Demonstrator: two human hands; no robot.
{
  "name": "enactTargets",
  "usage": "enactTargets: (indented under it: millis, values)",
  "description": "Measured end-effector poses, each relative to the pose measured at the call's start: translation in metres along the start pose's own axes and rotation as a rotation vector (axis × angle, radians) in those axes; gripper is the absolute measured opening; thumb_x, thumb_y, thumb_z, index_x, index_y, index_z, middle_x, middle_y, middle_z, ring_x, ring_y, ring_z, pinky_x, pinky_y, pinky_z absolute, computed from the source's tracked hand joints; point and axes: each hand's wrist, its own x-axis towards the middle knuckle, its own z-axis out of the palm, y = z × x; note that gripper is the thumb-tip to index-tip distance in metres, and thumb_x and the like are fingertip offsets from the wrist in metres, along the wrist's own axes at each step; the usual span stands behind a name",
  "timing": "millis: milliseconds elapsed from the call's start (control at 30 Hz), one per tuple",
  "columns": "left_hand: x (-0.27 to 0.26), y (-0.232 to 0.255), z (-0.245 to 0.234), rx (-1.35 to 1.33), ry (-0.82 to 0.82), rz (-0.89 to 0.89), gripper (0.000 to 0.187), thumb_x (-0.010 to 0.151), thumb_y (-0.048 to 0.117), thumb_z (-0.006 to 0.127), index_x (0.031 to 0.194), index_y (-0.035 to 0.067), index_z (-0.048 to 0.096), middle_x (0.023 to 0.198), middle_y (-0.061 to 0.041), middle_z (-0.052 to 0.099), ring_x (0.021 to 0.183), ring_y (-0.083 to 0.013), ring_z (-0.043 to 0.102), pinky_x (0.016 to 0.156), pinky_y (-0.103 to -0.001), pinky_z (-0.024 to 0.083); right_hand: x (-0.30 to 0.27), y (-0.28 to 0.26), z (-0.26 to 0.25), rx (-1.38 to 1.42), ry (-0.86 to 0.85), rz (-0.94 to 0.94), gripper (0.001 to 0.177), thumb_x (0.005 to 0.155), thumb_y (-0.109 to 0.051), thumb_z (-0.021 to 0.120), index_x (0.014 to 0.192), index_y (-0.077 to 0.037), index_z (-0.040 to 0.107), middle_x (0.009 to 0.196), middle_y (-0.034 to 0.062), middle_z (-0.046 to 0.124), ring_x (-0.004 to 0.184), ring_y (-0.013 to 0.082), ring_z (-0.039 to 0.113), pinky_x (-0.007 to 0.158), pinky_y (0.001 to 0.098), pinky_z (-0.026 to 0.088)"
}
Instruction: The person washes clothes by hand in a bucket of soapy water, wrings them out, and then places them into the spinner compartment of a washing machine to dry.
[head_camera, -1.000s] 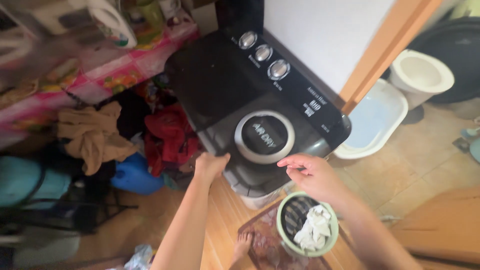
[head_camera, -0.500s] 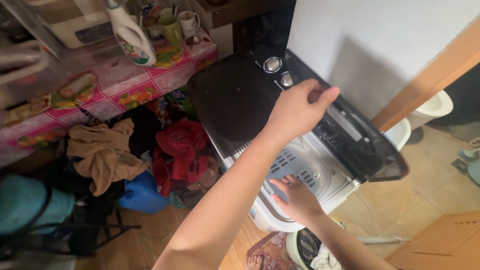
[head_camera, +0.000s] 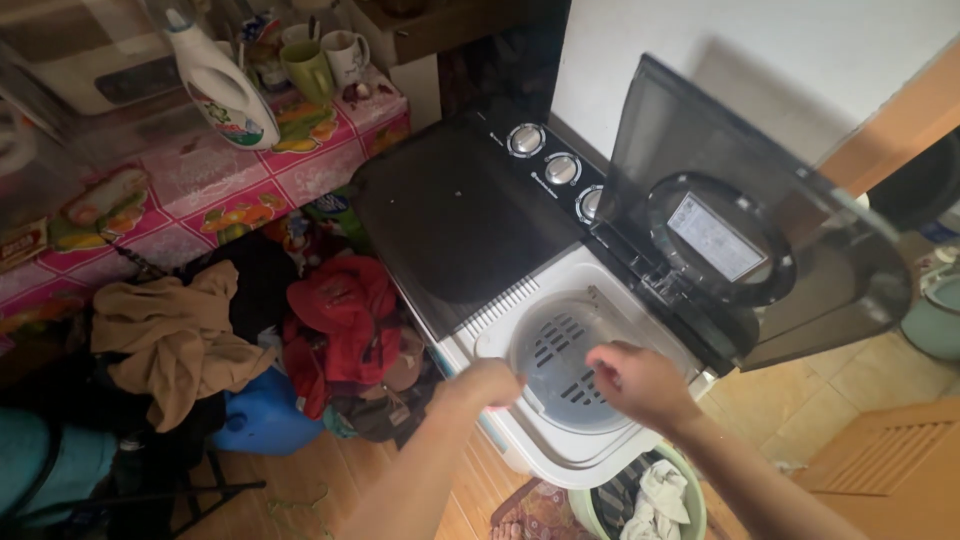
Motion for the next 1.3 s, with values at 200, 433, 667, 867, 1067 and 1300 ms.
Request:
enactTargets:
  millis: [200, 433, 667, 867, 1067, 1300]
  values:
    - [-0.03, 0.044, -0.041, -0.437, -0.048, -0.136, 0.072, 0.098, 0.062, 0.042, 0.09, 0.0, 0.076, 0.082, -0.012, 0.079, 0.069, -0.0214, 0.07, 0.074, -0.035, 0.059, -0.019, -0.014, 0.01, 0.487, -0.76, -0.041, 0.031, 0.092, -0.016, 0.065, 0.119, -0.012, 0.079, 0.115, 0.009, 0.083, 0.111, 0.0244, 0.078, 0.1, 0.0347, 0.06]
    - [-0.055, 0.1, -0.1, -0.642, 0.121, 0.658, 0.052, 0.095, 0.051, 0.056, 0.114, 0.006, 0.072, 0.109, -0.012, 0.077, 0.104, -0.0246, 0.072, 0.093, -0.035, 0.053, -0.013, 0.044, 0.012, 0.067, 0.019, 0.209, 0.066, 0.09, -0.021, 0.06, 0.153, -0.016, 0.04, 0.162, 0.0134, 0.033, 0.15, 0.0303, 0.027, 0.12, 0.0407, 0.023]
    - [-0.007, 0.034, -0.046, -0.551, 0.346, 0.483, 0.031, 0.089, 0.033, 0.071, 0.112, 0.013, 0.076, 0.105, -0.009, 0.078, 0.1, -0.0219, 0.072, 0.086, -0.035, 0.055, 0.015, 0.041, -0.002, -0.133, 0.484, 0.287, 0.046, 0.083, -0.022, 0.07, 0.127, -0.009, 0.066, 0.122, 0.0222, 0.065, 0.114, 0.0424, 0.062, 0.102, 0.049, 0.049]
    - [0.021, -0.016, 0.016, -0.75, 0.331, 0.336, 0.019, 0.09, 0.024, 0.072, 0.102, 0.01, 0.076, 0.087, -0.011, 0.079, 0.078, -0.024, 0.074, 0.071, -0.032, 0.058, 0.075, 0.061, 0.125, -0.242, -0.162, 0.085, 0.028, 0.082, -0.013, 0.061, 0.107, -0.015, 0.075, 0.114, 0.0136, 0.072, 0.111, 0.0344, 0.067, 0.098, 0.0483, 0.052]
    - [0.014, -0.017, 0.008, -0.678, 0.445, 0.435, 0.012, 0.088, 0.016, 0.071, 0.096, 0.01, 0.076, 0.09, -0.008, 0.077, 0.079, -0.0203, 0.075, 0.066, -0.03, 0.058, 0.112, 0.115, 0.243, -0.246, -1.04, 0.155, 0.028, 0.083, -0.019, 0.06, 0.108, -0.016, 0.075, 0.114, 0.0129, 0.073, 0.111, 0.0336, 0.068, 0.098, 0.0473, 0.052]
    - [0.022, -0.024, 0.007, -0.709, 0.466, 0.471, 0.011, 0.092, 0.013, 0.066, 0.094, 0.009, 0.075, 0.091, -0.007, 0.075, 0.076, -0.022, 0.072, 0.063, -0.031, 0.055, 0.144, 0.125, 0.283, -0.227, -1.275, 0.043, 0.03, 0.085, -0.025, 0.059, 0.109, -0.018, 0.075, 0.114, 0.0121, 0.073, 0.11, 0.0327, 0.068, 0.097, 0.0462, 0.052]
